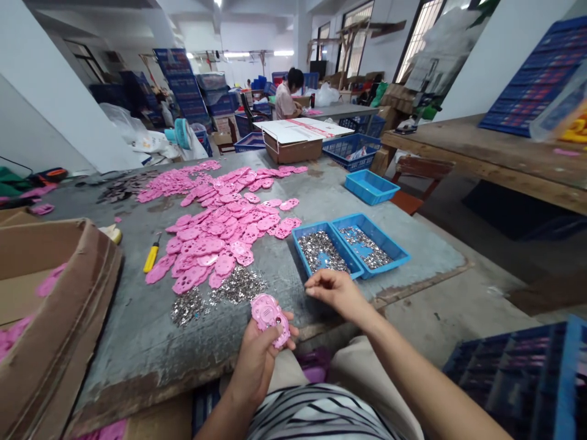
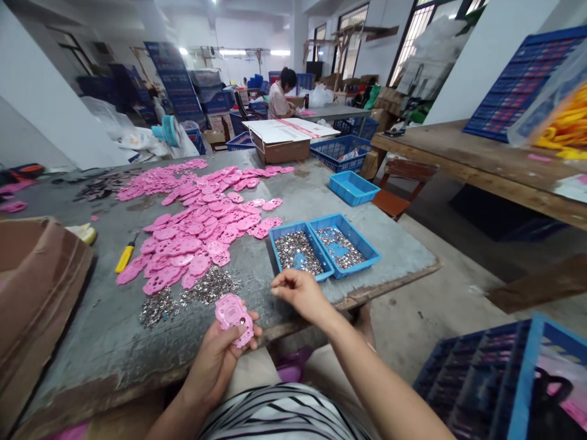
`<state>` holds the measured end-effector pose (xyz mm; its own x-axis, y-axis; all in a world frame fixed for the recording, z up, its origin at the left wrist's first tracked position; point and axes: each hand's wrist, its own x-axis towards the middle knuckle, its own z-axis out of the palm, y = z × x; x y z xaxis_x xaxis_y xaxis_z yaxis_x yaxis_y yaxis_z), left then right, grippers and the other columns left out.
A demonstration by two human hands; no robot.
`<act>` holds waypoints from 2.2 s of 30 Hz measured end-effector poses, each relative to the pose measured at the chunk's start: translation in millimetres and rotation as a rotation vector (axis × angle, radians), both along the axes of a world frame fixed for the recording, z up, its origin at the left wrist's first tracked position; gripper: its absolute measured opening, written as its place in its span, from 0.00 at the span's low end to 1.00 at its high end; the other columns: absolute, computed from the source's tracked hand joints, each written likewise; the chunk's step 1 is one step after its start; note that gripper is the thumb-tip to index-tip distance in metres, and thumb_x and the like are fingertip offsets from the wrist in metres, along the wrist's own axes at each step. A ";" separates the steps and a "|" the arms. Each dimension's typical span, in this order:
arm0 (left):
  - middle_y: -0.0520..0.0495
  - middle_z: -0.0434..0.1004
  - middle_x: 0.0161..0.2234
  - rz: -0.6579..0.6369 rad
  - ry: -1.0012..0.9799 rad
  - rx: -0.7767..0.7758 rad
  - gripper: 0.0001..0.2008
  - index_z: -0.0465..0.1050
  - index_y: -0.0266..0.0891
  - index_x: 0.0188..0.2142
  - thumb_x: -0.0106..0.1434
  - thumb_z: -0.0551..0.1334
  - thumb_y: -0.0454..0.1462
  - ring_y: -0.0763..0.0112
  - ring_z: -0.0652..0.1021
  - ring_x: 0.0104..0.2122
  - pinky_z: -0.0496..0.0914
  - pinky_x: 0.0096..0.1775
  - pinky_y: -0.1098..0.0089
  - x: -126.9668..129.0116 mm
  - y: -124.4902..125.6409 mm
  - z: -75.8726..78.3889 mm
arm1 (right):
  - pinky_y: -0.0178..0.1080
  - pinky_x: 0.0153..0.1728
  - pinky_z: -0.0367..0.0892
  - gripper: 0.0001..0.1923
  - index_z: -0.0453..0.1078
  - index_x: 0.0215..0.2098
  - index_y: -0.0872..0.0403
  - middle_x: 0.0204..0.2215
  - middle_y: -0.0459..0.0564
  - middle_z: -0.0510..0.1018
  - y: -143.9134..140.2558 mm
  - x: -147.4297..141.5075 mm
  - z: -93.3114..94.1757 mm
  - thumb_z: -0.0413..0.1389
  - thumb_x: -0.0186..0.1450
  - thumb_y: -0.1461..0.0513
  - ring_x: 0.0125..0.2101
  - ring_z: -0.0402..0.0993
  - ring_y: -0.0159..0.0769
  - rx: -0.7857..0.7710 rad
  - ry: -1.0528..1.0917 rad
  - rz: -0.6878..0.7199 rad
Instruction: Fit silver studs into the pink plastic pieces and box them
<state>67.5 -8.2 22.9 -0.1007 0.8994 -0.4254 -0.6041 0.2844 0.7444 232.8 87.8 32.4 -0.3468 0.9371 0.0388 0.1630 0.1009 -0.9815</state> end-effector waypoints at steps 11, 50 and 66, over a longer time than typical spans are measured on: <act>0.51 0.75 0.28 0.072 0.135 0.017 0.19 0.67 0.37 0.35 0.45 0.71 0.37 0.72 0.75 0.23 0.69 0.24 0.73 1.9 1.8 -1.2 | 0.32 0.29 0.59 0.05 0.72 0.25 0.55 0.24 0.44 0.75 -22.2 -27.7 1.9 0.61 0.58 0.64 0.26 0.69 0.29 0.144 -0.370 0.228; 0.53 0.73 0.23 0.133 0.177 -0.030 0.19 0.67 0.36 0.31 0.39 0.71 0.37 0.73 0.73 0.21 0.66 0.20 0.74 0.3 7.9 -9.0 | 0.34 0.32 0.60 0.10 0.68 0.29 0.55 0.28 0.47 0.71 -37.8 -40.6 -8.9 0.50 0.68 0.63 0.31 0.68 0.32 0.324 -0.551 0.171; 0.53 0.73 0.20 0.263 0.647 -0.046 0.18 0.70 0.36 0.33 0.39 0.66 0.38 0.74 0.70 0.15 0.66 0.20 0.73 -3.9 11.6 -36.3 | 0.36 0.31 0.55 0.14 0.70 0.35 0.56 0.34 0.52 0.77 -43.0 -50.4 3.4 0.47 0.70 0.57 0.33 0.72 0.35 0.247 -0.897 0.263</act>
